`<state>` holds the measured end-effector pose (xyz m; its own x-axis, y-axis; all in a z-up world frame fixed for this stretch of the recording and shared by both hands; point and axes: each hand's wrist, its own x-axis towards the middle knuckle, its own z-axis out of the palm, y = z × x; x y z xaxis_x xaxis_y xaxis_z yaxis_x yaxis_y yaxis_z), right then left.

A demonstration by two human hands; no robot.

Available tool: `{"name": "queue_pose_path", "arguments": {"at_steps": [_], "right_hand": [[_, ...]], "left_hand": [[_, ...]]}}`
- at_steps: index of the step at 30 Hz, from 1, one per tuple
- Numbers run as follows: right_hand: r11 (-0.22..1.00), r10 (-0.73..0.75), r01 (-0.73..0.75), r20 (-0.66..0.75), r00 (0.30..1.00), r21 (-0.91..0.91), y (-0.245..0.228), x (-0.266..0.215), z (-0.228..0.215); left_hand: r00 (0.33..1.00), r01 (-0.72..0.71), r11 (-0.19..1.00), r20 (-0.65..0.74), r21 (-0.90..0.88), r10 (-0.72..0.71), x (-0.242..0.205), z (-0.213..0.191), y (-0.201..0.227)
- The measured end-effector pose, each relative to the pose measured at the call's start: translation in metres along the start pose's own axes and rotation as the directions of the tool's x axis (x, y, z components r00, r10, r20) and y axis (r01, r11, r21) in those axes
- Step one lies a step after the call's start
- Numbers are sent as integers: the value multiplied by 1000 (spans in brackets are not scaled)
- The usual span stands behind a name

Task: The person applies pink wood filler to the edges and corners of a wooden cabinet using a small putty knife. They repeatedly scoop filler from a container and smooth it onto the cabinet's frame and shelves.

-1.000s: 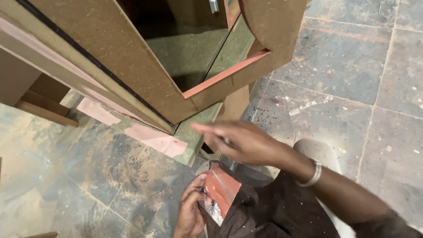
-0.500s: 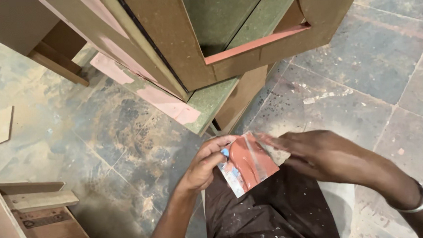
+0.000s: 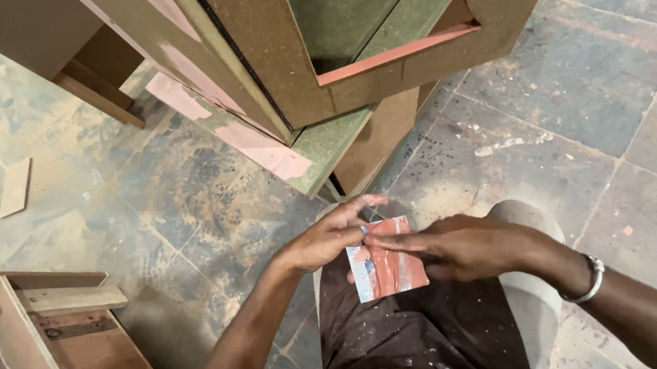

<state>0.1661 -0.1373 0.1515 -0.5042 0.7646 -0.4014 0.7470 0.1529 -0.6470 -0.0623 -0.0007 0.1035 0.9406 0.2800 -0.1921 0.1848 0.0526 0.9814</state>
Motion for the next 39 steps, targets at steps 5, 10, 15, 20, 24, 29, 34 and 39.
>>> {"name": "queue_pose_path", "arguments": {"at_steps": [5,10,15,20,24,29,34,39], "right_hand": [[982,20,-53,178,984,183,-3,-14,7],[940,74,-113,130,989,323,16,-24,8],[957,-289,269,-353,890,-107,33,-15,26],[943,-206,56,-443,873,-327,26,-28,16],[990,-100,35,-496,862,-139,25,-11,9],[916,-347,402,-489,800,8,31,14,12],[625,-510,657,-417,752,421,50,14,-16],[339,-65,697,-723,687,632,7,72,-72]], "left_hand": [[990,82,988,-101,-131,-96,3,-1,-16],[996,-40,968,-88,-249,19,3,-9,-37],[997,7,849,-65,-528,-49,6,-12,-44],[995,-52,746,-100,-663,-19,3,-27,-67],[991,-50,871,-129,-488,-15,13,-25,-84],[974,-87,882,-227,-463,-23,-1,-27,-72],[836,-294,830,-549,-474,-17,-25,-20,-34],[815,-284,817,-576,-501,-69,-52,-20,45]]}}
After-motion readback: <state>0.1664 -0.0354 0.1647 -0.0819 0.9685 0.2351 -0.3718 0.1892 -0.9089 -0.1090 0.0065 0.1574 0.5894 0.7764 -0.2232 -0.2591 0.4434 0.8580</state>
